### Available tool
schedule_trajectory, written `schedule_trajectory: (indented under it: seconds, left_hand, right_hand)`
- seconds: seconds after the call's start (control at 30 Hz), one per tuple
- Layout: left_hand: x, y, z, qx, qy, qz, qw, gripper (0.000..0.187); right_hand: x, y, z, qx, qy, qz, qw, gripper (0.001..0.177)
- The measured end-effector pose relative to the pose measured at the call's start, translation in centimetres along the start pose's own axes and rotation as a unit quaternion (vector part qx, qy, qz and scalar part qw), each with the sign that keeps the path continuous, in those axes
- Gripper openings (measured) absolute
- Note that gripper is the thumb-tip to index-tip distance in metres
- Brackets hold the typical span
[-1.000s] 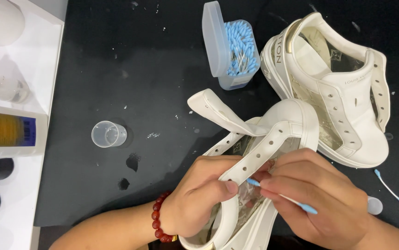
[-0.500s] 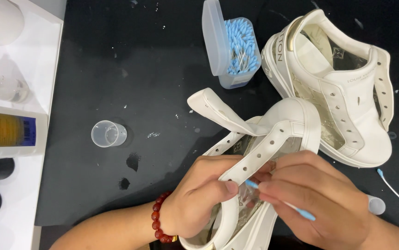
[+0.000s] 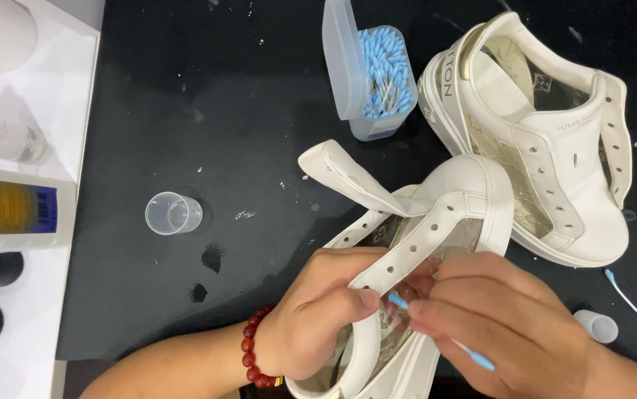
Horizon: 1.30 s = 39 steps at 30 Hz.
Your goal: The person cleans the side panel of a white sneaker using a cotton swab dipped in a liquid from a small cup. They meticulously scrub the transparent section and the white leather edges of the shoe.
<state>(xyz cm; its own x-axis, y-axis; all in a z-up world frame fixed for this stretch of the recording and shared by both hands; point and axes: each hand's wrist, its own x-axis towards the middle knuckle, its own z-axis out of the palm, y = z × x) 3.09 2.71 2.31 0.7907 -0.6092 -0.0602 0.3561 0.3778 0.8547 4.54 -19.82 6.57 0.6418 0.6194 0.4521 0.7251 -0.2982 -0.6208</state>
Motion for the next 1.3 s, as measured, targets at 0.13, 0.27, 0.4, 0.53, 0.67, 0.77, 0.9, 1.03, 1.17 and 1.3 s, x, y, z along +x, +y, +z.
schedule_trajectory:
  seconds: [0.13,0.27,0.4,0.53,0.67,0.77,0.9,1.03,1.17,1.3]
  left_hand:
    - [0.1,0.2,0.2,0.001,0.015,-0.021,1.000,0.058]
    - [0.2,0.3,0.2,0.014,0.010,-0.010,1.000,0.058]
    - [0.1,0.3,0.2,0.021,0.007,-0.012,1.000,0.058]
    - [0.1,0.0,0.0,0.005,-0.001,0.007,1.000,0.056]
    - [0.2,0.1,0.1,0.021,0.004,0.004,1.000,0.057]
    - [0.3,0.3,0.2,-0.002,0.004,-0.010,1.000,0.058]
    - [0.1,0.3,0.1,0.021,0.001,0.002,1.000,0.058]
    - [0.2,0.2,0.1,-0.016,0.008,-0.019,1.000,0.059]
    - [0.2,0.0,0.2,0.016,0.006,0.001,1.000,0.058]
    - [0.2,0.2,0.1,0.041,0.011,-0.001,0.999,0.058]
  right_hand:
    - [0.0,0.1,0.0,0.007,0.011,0.012,1.000,0.031]
    - [0.1,0.1,-0.2,0.012,0.017,0.013,1.000,0.030]
    - [-1.0,0.3,0.3,-0.016,0.038,0.050,0.998,0.027]
    - [0.6,-0.2,-0.2,0.044,0.008,-0.004,0.999,0.029]
    - [0.0,0.2,0.0,0.003,0.032,0.024,0.999,0.026]
    - [0.8,0.0,-0.2,0.025,0.034,0.009,0.999,0.025]
    - [0.3,0.3,-0.2,0.017,0.050,0.032,0.998,0.023]
    - [0.6,0.0,-0.1,0.039,0.035,0.011,0.999,0.025]
    - [0.7,-0.3,-0.3,0.005,0.024,0.034,0.999,0.024]
    - [-0.7,0.4,-0.2,-0.044,0.032,0.042,0.998,0.025]
